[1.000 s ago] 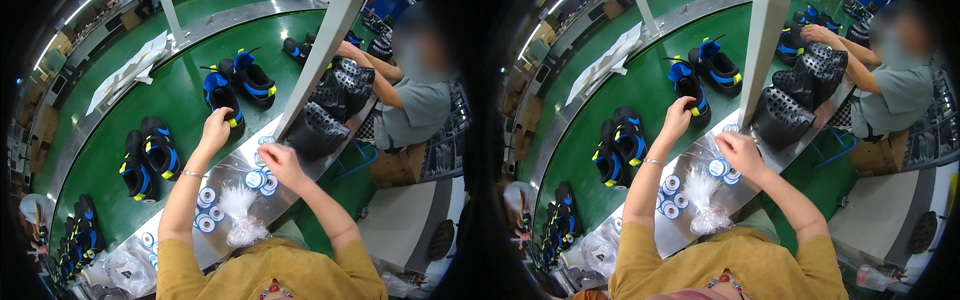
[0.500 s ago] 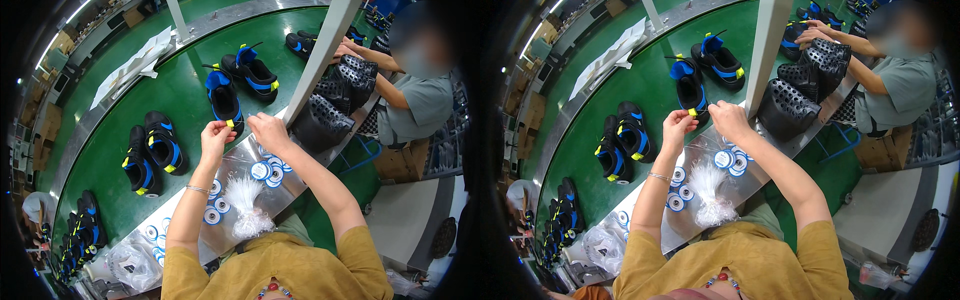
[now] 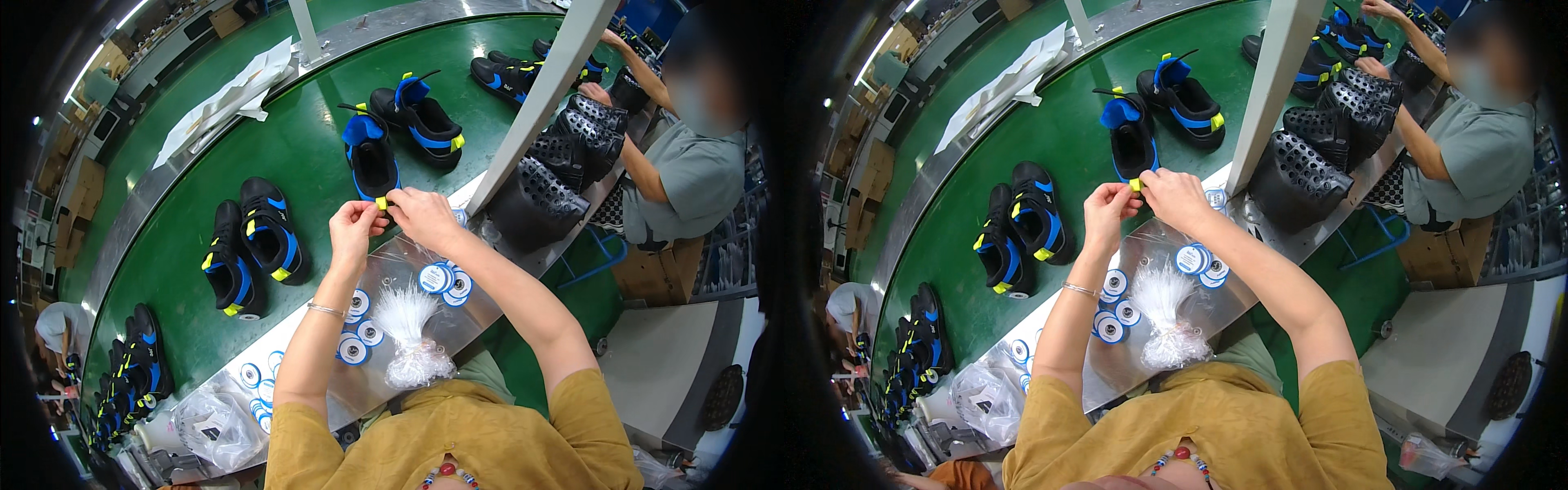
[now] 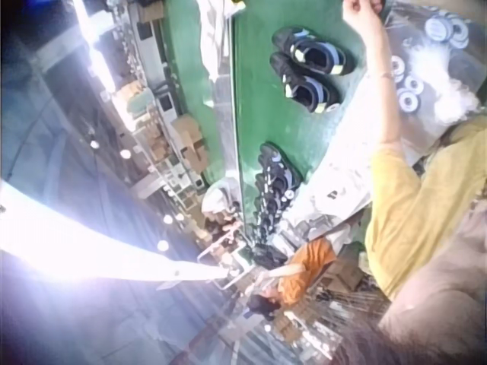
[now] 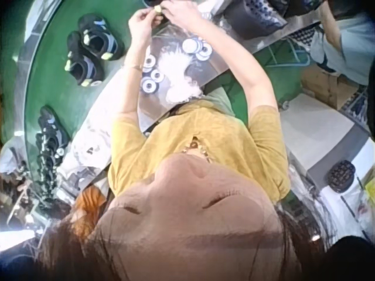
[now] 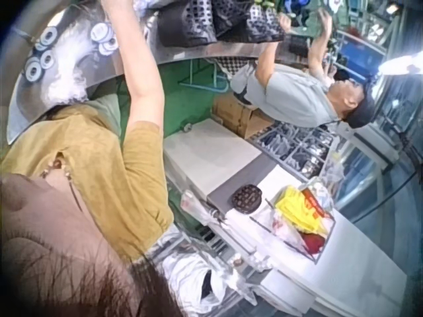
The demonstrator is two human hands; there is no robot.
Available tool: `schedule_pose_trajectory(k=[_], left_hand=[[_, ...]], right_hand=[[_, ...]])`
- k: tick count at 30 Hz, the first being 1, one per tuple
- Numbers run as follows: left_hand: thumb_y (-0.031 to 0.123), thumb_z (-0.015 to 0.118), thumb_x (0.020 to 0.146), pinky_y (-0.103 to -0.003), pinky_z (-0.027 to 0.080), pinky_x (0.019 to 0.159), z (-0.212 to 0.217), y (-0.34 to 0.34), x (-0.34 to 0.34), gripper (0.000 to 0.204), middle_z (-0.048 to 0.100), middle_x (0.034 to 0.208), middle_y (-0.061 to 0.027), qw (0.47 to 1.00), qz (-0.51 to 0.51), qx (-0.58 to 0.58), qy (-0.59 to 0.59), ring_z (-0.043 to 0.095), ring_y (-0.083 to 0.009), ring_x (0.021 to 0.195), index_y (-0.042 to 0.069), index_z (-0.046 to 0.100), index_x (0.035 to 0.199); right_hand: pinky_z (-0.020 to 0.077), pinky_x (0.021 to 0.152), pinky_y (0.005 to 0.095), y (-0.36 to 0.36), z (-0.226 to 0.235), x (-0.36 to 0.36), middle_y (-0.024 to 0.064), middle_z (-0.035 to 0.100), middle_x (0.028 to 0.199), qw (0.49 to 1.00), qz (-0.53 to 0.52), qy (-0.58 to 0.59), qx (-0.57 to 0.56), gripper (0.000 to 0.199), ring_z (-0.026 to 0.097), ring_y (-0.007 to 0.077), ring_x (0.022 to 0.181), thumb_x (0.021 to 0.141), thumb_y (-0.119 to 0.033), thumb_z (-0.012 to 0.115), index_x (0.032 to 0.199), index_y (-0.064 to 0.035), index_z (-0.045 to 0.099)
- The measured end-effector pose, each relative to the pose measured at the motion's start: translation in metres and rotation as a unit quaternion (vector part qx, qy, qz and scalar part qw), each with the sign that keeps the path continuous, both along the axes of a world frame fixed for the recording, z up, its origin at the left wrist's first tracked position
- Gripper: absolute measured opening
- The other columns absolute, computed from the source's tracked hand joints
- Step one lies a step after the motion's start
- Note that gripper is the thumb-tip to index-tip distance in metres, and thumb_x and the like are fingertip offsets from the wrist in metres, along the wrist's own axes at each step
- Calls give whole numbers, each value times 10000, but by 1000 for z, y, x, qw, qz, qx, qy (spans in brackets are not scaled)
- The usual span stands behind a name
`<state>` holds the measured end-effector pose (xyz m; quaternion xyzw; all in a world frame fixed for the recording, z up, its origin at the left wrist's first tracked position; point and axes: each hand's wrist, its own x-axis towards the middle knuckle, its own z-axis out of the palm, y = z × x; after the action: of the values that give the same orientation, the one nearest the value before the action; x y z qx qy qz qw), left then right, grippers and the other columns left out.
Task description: The person attaches small circular tags to the heel area of black and blue shoes on a conveyor belt. They pick up tags from a pile, peel off backing, and press them onto each shoe, then move the shoes forward along the belt.
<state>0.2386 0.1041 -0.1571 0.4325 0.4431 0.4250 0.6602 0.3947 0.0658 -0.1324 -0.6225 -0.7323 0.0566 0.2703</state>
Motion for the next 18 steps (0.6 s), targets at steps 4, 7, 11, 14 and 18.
schedule_pose_trajectory(k=[4, 7, 11, 14, 18], left_hand=[[96, 621, 935, -214, 494, 593, 4, -2, -16, 103, 681, 895, -60, 995, 41, 79, 34, 649, -109, 741, 5, 643, 976], [92, 608, 947, -201, 480, 604, 20, -5, -19, 110, 684, 915, -38, 983, 65, 162, 57, 640, -85, 760, 2, 651, 994], [71, 570, 969, -191, 480, 595, 27, -11, -3, 113, 680, 931, -29, 972, 0, 228, 51, 646, -76, 797, 11, 649, 1023], [61, 563, 967, -213, 482, 587, 21, -10, 4, 95, 670, 863, -18, 981, -35, 185, 45, 618, -72, 715, 5, 638, 982], [79, 568, 970, -188, 440, 559, 20, -7, -2, 83, 637, 820, -10, 975, -37, 196, 98, 545, -46, 658, 12, 616, 979]], right_hand=[[500, 715, 437, -4, 8, 9, 190, 667, 905, 987, 8, 160, -32, 156, 649, 364, 847, 931, -127, 538, 1050, -34, 580], [498, 745, 457, -7, 21, 9, 206, 667, 959, 978, 16, 207, -27, 149, 642, 388, 882, 928, -101, 506, 1036, -17, 564], [502, 688, 442, -1, 30, -8, 202, 668, 867, 963, 37, 267, -12, 149, 652, 386, 814, 928, -109, 512, 1024, -11, 569], [505, 647, 405, 8, 26, -16, 187, 665, 815, 947, 45, 317, -22, 151, 660, 346, 750, 924, -113, 523, 1017, -9, 579], [489, 615, 301, 9, 23, -12, 101, 666, 796, 900, 36, 431, -62, 138, 640, 184, 688, 923, -111, 573, 993, 6, 593]])
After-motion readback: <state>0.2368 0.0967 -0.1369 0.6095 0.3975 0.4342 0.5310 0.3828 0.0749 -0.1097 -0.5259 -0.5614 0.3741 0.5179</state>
